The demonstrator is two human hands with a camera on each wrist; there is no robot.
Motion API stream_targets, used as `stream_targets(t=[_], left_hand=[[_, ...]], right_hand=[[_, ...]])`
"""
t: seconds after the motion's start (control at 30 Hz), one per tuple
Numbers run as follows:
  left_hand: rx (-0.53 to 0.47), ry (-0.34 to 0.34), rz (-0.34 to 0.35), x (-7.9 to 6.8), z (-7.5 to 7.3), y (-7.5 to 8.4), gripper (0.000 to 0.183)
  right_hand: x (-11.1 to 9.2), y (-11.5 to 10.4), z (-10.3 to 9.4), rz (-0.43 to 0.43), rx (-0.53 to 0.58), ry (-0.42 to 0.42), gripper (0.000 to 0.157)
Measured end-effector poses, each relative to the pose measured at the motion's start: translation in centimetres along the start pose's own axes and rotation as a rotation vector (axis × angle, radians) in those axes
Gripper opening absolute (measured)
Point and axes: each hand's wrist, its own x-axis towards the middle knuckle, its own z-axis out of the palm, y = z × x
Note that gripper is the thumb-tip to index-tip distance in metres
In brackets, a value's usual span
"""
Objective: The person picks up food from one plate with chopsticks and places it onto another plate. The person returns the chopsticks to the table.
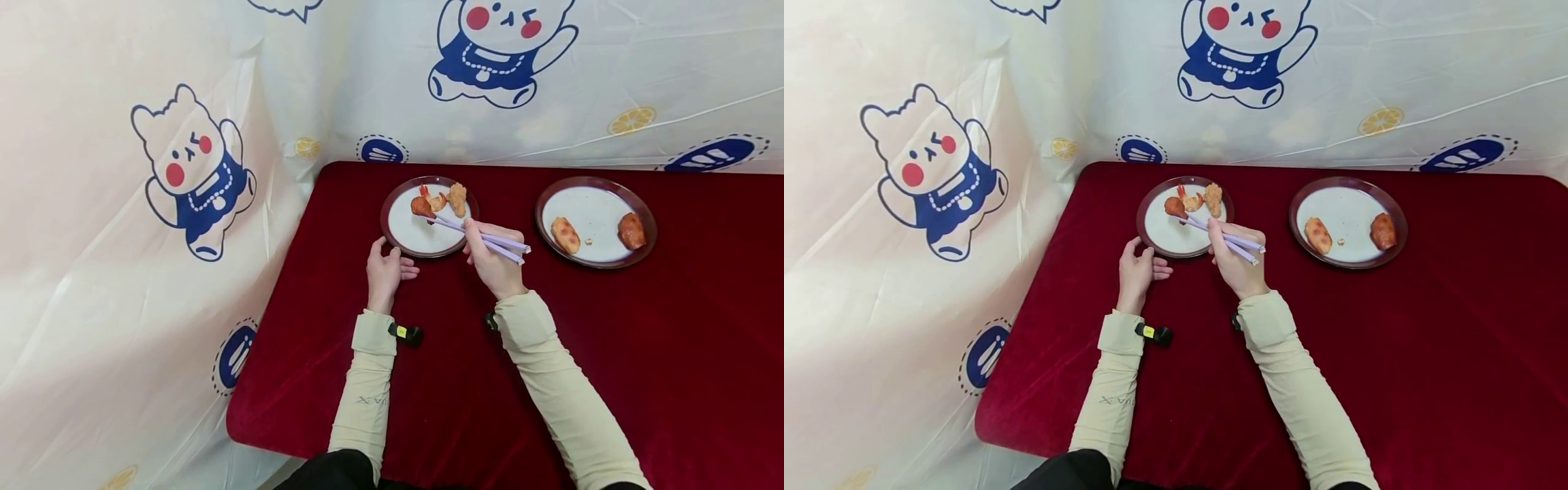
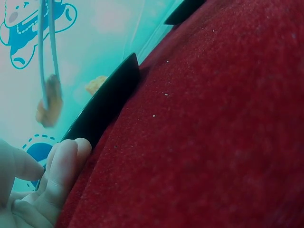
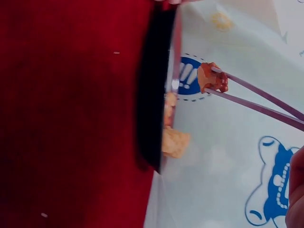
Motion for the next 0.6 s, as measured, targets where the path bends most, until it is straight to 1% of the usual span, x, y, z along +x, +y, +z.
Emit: stream_targets(t=[0.17, 0.27, 0.33, 0.5, 0.6], left_hand=[[-0.007, 0.001, 0.0, 0.1, 0.0, -0.1, 0.052], [-0.008, -0.002, -0.005, 0.1, 0.0, 0.0, 0.052], [-0.011, -0.006, -0.006, 0.0, 0.0, 0.1, 0.052], [-0.014, -0.011, -0.013, 0.0, -0.1, 0.3, 0.052], [-0.013, -0.01, -0.022, -0.1, -0.1, 0.3, 0.052]], right_hand=[[0.1, 0.8, 0.6, 0.02, -0.062, -0.056, 0.027], [0.1, 0.9, 0.8, 0.016, -0.102, -0.069, 0.03], [0.2, 1.0, 1.0, 0.018, -0.109, -0.071, 0.03], [0.8, 2.7, 1.4, 0.004, -0.127, -0.076, 0.032], [1.1, 3.7, 1.8, 0.001, -0.152, -0.087, 0.036]])
